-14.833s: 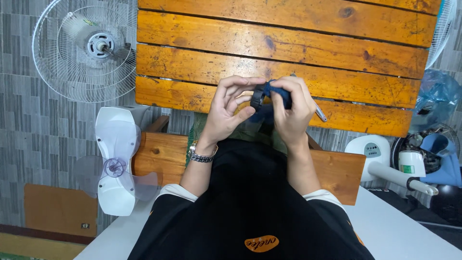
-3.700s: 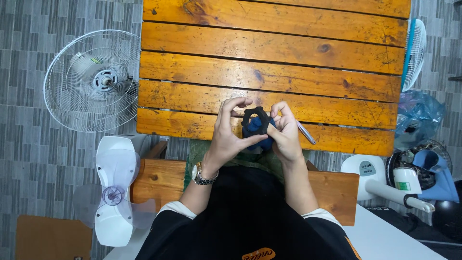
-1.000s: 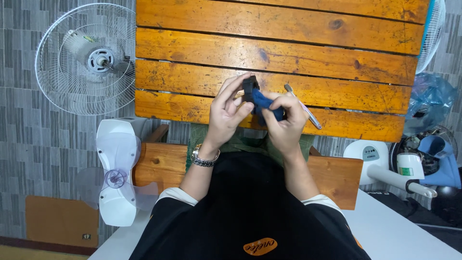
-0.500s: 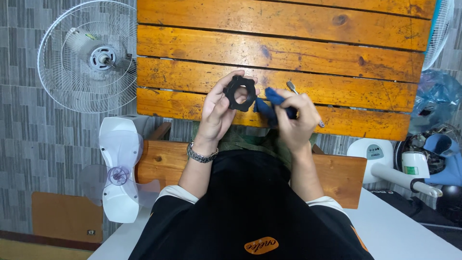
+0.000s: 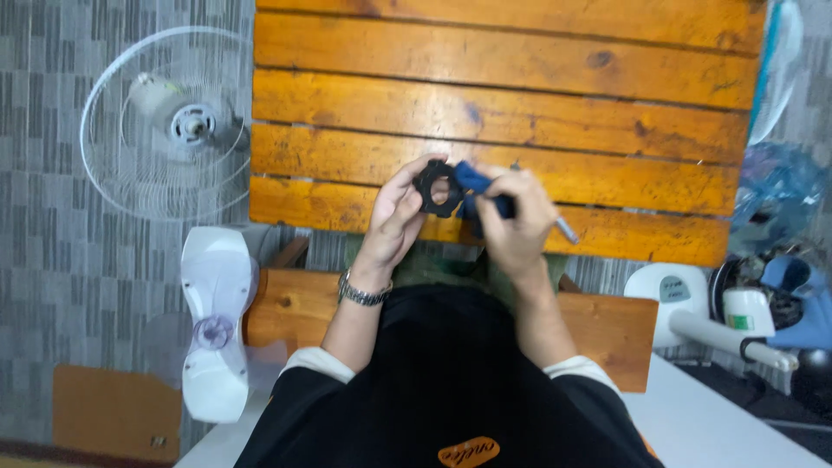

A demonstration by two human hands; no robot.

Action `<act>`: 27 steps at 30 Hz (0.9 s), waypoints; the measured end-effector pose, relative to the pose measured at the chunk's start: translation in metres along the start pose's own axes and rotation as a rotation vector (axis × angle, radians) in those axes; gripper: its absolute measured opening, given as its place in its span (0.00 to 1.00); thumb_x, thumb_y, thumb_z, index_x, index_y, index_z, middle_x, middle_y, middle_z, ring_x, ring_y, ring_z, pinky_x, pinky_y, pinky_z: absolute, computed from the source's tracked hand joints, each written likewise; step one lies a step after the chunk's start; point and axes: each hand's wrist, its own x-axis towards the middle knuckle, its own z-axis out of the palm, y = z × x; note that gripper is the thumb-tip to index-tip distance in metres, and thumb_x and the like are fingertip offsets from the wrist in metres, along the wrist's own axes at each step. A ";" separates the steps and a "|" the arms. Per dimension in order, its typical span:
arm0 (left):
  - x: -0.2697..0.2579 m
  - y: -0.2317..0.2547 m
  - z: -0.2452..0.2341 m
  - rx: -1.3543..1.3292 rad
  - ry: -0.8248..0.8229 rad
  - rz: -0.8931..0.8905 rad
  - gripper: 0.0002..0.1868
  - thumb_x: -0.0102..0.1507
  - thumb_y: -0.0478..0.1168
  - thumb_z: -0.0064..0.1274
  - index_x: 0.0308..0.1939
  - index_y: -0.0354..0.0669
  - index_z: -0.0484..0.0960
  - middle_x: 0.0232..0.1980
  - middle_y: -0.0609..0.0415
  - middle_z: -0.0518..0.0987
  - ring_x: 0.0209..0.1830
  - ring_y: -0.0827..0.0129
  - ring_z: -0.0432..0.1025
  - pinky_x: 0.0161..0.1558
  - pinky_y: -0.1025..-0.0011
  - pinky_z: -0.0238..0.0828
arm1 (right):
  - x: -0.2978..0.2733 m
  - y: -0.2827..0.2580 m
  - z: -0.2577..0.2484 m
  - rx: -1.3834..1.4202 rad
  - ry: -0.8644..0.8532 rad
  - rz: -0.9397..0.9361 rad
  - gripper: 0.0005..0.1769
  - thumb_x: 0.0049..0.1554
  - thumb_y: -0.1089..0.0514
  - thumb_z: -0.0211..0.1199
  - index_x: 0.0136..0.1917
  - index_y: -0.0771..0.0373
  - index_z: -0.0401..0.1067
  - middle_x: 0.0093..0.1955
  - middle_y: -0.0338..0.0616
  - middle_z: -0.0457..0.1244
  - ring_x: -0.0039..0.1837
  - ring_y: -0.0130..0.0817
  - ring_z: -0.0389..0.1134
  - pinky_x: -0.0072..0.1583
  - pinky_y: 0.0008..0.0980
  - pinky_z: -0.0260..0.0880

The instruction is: Cleaning fan components including the guard and motor housing using a toothbrush and cloth

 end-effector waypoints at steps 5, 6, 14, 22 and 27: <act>0.008 0.016 0.006 0.086 0.068 -0.017 0.34 0.65 0.45 0.57 0.70 0.29 0.67 0.70 0.41 0.70 0.63 0.61 0.72 0.64 0.66 0.71 | -0.016 0.009 0.011 -0.092 -0.057 0.049 0.16 0.47 0.75 0.72 0.41 0.59 0.71 0.44 0.48 0.71 0.46 0.53 0.73 0.52 0.46 0.72; 0.006 0.015 0.007 0.111 0.097 -0.036 0.33 0.65 0.42 0.57 0.69 0.29 0.67 0.71 0.40 0.70 0.64 0.59 0.71 0.65 0.64 0.70 | -0.020 0.008 0.013 -0.078 -0.076 0.079 0.16 0.47 0.75 0.72 0.41 0.58 0.71 0.42 0.47 0.71 0.44 0.53 0.73 0.51 0.46 0.73; 0.007 -0.019 -0.006 0.413 0.182 -0.019 0.31 0.63 0.36 0.60 0.69 0.35 0.69 0.70 0.45 0.70 0.69 0.61 0.67 0.69 0.65 0.63 | -0.060 0.056 0.021 0.052 -0.162 0.316 0.11 0.52 0.70 0.69 0.43 0.59 0.70 0.42 0.49 0.71 0.45 0.53 0.73 0.48 0.44 0.71; -0.003 -0.025 -0.022 1.027 0.192 0.194 0.26 0.63 0.32 0.59 0.66 0.40 0.73 0.66 0.42 0.67 0.66 0.44 0.68 0.63 0.55 0.71 | -0.082 0.081 0.013 0.333 -0.143 0.612 0.10 0.55 0.66 0.68 0.46 0.58 0.69 0.41 0.41 0.72 0.43 0.23 0.64 0.46 0.25 0.66; -0.026 -0.030 -0.062 1.247 0.281 0.231 0.28 0.60 0.32 0.62 0.65 0.43 0.75 0.64 0.43 0.68 0.65 0.45 0.68 0.64 0.52 0.70 | -0.067 0.077 -0.013 0.041 -0.091 0.508 0.10 0.59 0.61 0.69 0.52 0.58 0.70 0.45 0.50 0.72 0.42 0.41 0.73 0.43 0.35 0.71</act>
